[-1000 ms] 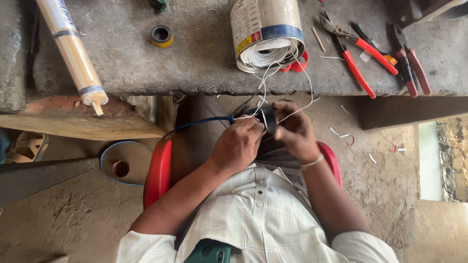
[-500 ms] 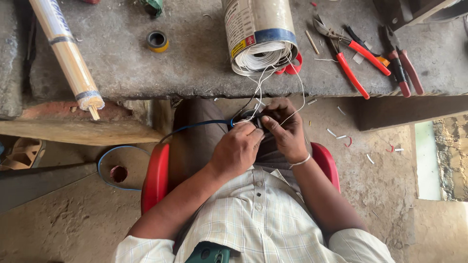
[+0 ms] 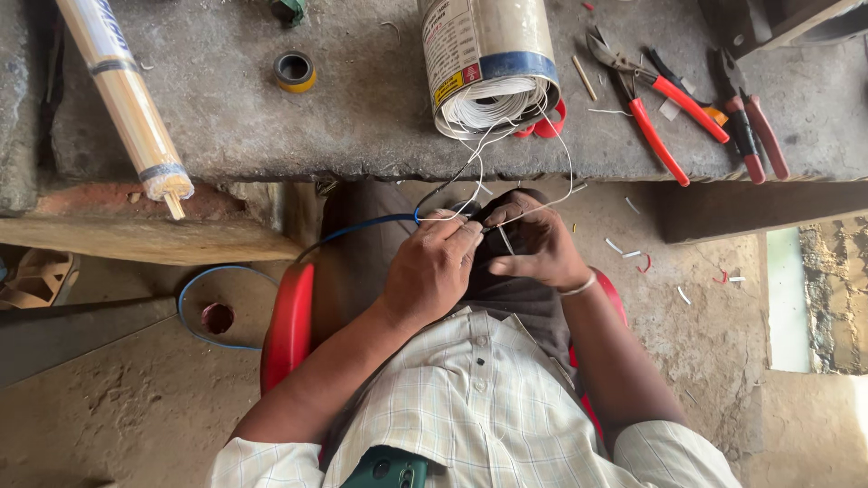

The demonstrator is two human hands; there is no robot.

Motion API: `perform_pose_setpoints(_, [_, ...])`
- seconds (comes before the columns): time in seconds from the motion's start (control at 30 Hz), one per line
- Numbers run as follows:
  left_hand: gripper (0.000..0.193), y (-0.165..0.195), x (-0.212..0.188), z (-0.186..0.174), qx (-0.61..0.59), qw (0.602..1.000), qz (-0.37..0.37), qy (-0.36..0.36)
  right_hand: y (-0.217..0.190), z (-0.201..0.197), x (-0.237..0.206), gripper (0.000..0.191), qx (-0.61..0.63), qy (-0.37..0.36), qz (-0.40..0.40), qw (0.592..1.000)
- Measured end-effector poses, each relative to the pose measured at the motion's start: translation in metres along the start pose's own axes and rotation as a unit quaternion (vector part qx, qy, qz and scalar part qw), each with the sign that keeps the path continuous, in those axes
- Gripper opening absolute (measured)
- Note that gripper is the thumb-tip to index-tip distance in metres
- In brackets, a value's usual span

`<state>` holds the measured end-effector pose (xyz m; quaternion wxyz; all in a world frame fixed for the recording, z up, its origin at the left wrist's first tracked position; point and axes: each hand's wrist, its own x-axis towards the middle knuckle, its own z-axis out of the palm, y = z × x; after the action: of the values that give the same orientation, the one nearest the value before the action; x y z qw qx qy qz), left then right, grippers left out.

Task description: The person strips insulation from several wires using scissors, twists the exposed strands together with pliers, and then wraps the connections with black electrical tape. The work is performed at a cluttered workbench with various tools visible.

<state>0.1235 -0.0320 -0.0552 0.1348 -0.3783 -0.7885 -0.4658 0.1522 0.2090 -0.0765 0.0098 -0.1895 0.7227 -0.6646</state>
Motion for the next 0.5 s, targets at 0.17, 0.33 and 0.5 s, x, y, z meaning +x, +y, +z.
perform_pose_setpoints(0.17, [0.011,-0.001,-0.001,0.005,0.035,0.999,-0.005,-0.027,-0.004,0.021,-0.003,0.069,0.228,0.039,0.06,0.971])
perform_pose_setpoints(0.33, [0.011,0.003,-0.001,0.001,0.016,0.999,-0.015,-0.033,-0.005,0.041,0.016,0.037,0.124,0.201,0.004,0.972])
perform_pose_setpoints(0.5, [0.009,0.005,0.001,-0.005,0.01,1.0,-0.007,0.005,-0.008,0.026,0.01,0.042,0.045,0.012,-0.048,0.998])
